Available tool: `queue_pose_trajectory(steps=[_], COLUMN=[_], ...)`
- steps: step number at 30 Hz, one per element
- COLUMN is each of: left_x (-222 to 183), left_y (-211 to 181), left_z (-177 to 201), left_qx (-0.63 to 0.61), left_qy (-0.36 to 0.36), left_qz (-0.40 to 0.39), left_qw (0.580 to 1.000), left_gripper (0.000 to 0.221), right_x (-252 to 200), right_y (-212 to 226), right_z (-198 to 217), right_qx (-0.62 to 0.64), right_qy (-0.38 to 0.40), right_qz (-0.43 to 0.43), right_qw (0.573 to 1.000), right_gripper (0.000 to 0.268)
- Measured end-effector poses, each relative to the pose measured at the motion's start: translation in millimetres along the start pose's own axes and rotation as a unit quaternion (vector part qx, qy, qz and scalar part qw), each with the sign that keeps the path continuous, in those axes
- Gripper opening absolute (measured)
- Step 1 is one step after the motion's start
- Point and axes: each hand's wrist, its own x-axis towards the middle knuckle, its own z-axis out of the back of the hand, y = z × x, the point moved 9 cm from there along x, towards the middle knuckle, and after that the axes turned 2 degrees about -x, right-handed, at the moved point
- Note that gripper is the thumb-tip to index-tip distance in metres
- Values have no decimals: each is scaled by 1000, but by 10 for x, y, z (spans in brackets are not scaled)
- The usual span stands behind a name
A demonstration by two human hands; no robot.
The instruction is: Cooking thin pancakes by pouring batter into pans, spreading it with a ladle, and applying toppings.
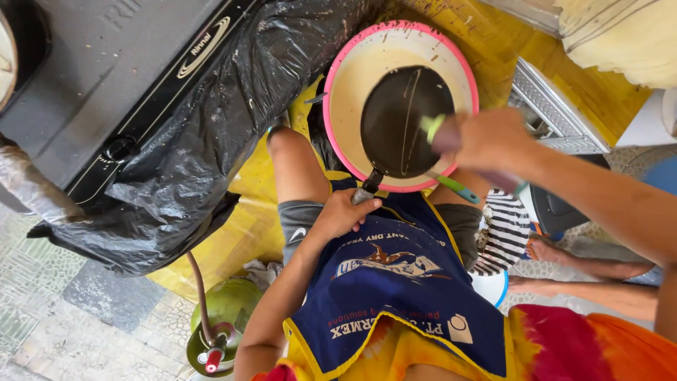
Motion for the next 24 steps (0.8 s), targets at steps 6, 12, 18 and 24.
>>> queue_pose_trajectory(steps=[6,12,18,24], left_x=[-90,-372,-397,-400], left_y=[-6,-244,-249,-302], left_z=[138,425,548,452], left_qx=[-70,-112,-78,-44], left_qy=[3,-24,-84,-74], left_qz=[-3,-5,13,14], left_qw=[998,993,993,996], left_gripper=[42,37,39,38], right_x=[82,234,245,524], right_y=[-33,-284,571,344], right_z=[-301,550,618,974], right_qx=[21,155,-27,5], right_qy=[43,-40,65,-48], right_qz=[0,-69,65,-2], right_qw=[999,985,995,999], right_gripper=[101,93,75,79])
